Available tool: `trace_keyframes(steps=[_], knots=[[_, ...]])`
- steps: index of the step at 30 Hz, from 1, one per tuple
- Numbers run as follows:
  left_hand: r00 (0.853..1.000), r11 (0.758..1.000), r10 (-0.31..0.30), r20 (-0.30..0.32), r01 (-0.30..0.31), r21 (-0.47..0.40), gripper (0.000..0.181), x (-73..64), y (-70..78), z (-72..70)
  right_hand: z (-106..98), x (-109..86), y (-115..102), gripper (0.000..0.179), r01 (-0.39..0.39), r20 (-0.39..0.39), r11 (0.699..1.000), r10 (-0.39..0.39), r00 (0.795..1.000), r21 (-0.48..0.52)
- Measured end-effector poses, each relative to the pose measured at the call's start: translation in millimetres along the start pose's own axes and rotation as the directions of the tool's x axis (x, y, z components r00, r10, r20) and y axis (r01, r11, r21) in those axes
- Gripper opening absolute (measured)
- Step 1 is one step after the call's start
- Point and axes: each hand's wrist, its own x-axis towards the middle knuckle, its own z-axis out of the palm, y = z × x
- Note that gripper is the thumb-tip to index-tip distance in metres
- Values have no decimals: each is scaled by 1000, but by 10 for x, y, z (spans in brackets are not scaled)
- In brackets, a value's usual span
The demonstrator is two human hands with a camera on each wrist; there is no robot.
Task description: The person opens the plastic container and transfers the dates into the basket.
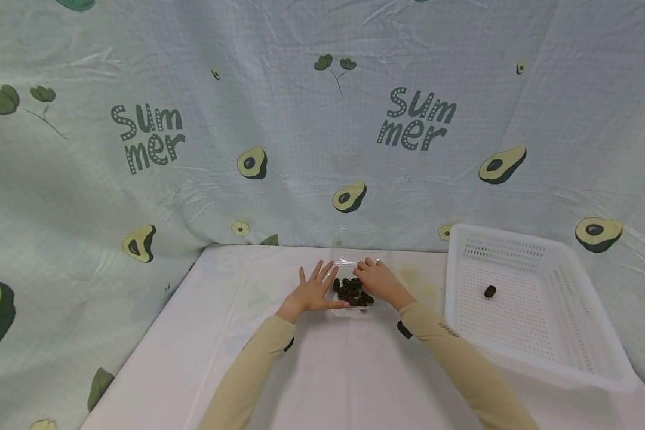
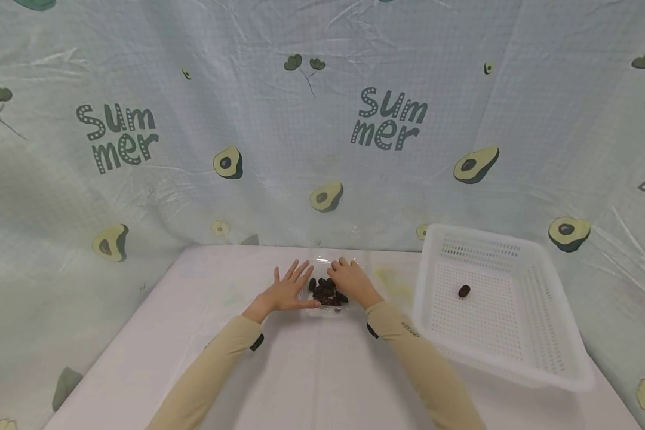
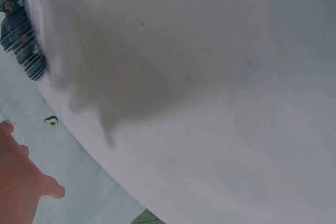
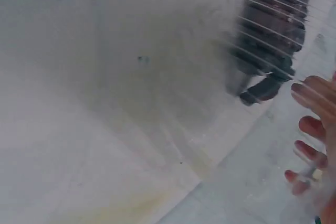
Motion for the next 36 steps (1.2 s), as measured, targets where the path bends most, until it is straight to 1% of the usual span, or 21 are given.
trace_keyframes(steps=[3, 5, 7, 12, 18, 21, 25, 31, 36], knots=[[1000, 1000, -4, -1, 4, 19, 95, 4, -3, 11, 59, 0, -11, 24, 6, 55, 1000, -5, 998, -21], [1000, 1000, -7, 1, 6, 22, 95, 5, -1, 16, 97, -3, -15, 25, 18, 78, 999, -15, 997, -36], [1000, 1000, -8, 5, 8, 15, 95, 2, 6, 15, 126, -10, -18, 25, 31, 85, 998, -27, 996, -50], [1000, 1000, -17, 10, 17, 12, 95, 1, 18, 8, 197, -16, -28, 22, 51, 75, 995, -45, 996, -81], [999, 1000, -21, 26, 21, 20, 96, 2, 14, 4, 234, -3, -50, 20, 34, 115, 996, -25, 993, -84], [999, 999, -25, 35, 24, 25, 96, 4, 13, -5, 234, -1, -56, 18, 24, 113, 996, -15, 993, -84], [999, 999, -21, 24, 21, 25, 95, 1, 13, -18, 237, 2, -59, 15, 24, 107, 996, -15, 994, -83], [1000, 999, -20, 13, 19, 32, 95, -7, 21, -37, 246, 15, -62, 21, 33, 168, 995, -17, 986, -95], [1000, 1000, -17, 13, 17, 25, 95, -12, 25, -37, 281, 6, -58, 21, 40, 168, 994, -22, 985, -100]])
